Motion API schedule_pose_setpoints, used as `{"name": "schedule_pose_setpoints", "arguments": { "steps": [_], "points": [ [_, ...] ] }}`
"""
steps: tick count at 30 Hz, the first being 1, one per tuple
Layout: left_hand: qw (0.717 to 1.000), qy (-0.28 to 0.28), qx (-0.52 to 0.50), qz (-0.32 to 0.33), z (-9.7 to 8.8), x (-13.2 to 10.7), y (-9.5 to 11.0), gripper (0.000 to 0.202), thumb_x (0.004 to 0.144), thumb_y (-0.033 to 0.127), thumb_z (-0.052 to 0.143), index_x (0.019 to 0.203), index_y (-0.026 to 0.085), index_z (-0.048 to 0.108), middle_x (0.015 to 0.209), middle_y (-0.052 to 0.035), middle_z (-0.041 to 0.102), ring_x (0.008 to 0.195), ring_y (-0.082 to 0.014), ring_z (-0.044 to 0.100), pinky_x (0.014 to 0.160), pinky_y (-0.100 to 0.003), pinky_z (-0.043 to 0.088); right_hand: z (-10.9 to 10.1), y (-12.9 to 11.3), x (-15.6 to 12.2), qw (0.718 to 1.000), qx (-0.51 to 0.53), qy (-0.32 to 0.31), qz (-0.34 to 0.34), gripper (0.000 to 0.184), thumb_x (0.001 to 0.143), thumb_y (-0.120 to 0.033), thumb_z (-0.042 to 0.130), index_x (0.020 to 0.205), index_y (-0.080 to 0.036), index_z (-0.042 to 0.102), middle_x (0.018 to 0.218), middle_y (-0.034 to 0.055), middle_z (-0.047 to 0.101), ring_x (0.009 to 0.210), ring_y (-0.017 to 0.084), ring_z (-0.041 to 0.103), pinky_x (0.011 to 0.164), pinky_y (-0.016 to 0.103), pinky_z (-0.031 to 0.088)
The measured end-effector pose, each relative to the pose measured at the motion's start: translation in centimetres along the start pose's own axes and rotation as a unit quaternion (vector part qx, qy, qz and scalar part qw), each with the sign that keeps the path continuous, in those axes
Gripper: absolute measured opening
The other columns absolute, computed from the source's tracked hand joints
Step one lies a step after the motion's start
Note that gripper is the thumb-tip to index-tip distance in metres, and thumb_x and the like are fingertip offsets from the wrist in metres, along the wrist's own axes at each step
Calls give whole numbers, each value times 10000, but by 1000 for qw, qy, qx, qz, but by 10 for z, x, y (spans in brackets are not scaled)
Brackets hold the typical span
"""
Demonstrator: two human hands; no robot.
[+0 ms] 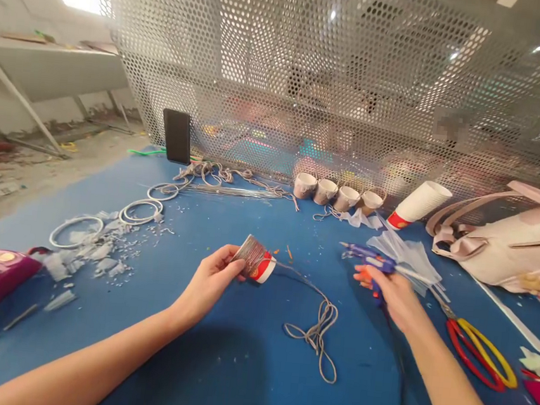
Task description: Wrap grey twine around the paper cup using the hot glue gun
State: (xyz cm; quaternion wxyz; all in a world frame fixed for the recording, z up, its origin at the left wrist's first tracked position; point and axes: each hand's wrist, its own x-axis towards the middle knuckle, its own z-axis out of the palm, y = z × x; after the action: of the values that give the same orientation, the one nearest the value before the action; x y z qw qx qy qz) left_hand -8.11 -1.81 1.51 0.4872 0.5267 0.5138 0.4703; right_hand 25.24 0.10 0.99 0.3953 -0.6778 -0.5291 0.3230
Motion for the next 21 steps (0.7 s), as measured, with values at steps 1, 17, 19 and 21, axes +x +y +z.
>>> {"name": "schedule_pose_setpoints", "arguments": {
  "steps": [1, 17, 19, 21],
  "points": [
    [1000, -1, 0, -3, 0, 1, -1, 228, 755, 361, 580, 836, 156, 639, 750, -19, 669, 675, -175, 623, 693, -311, 524, -8, -4, -2, 999, 33, 22, 3, 361, 730, -518, 556, 831, -175, 609, 862, 107, 710, 703, 245, 695, 609, 358, 564],
    [991, -27, 96, 89, 4, -18, 5, 126, 712, 245, 618, 817, 176, 607, 751, 2, 630, 707, -163, 579, 714, -283, 476, 16, -67, -84, 988, 80, 71, -110, 202, 726, -381, 696, 703, -204, 603, 517, -33, 520, 444, 121, 475, 422, 238, 392],
    [989, -34, 101, 101, 5, -20, 6, 120, 715, 244, 617, 814, 175, 610, 746, 3, 628, 701, -160, 569, 706, -275, 468, 43, -69, -98, 990, 82, 25, -112, 226, 757, -429, 662, 754, -217, 582, 544, -41, 525, 441, 123, 486, 415, 227, 413],
    [989, -36, 107, 99, 6, -22, 7, 102, 719, 252, 615, 787, 176, 602, 719, 11, 606, 678, -152, 548, 676, -262, 456, 68, -69, -105, 989, 89, 0, -116, 232, 791, -446, 626, 783, -220, 572, 587, -33, 563, 464, 126, 524, 413, 214, 428]
  ]
}}
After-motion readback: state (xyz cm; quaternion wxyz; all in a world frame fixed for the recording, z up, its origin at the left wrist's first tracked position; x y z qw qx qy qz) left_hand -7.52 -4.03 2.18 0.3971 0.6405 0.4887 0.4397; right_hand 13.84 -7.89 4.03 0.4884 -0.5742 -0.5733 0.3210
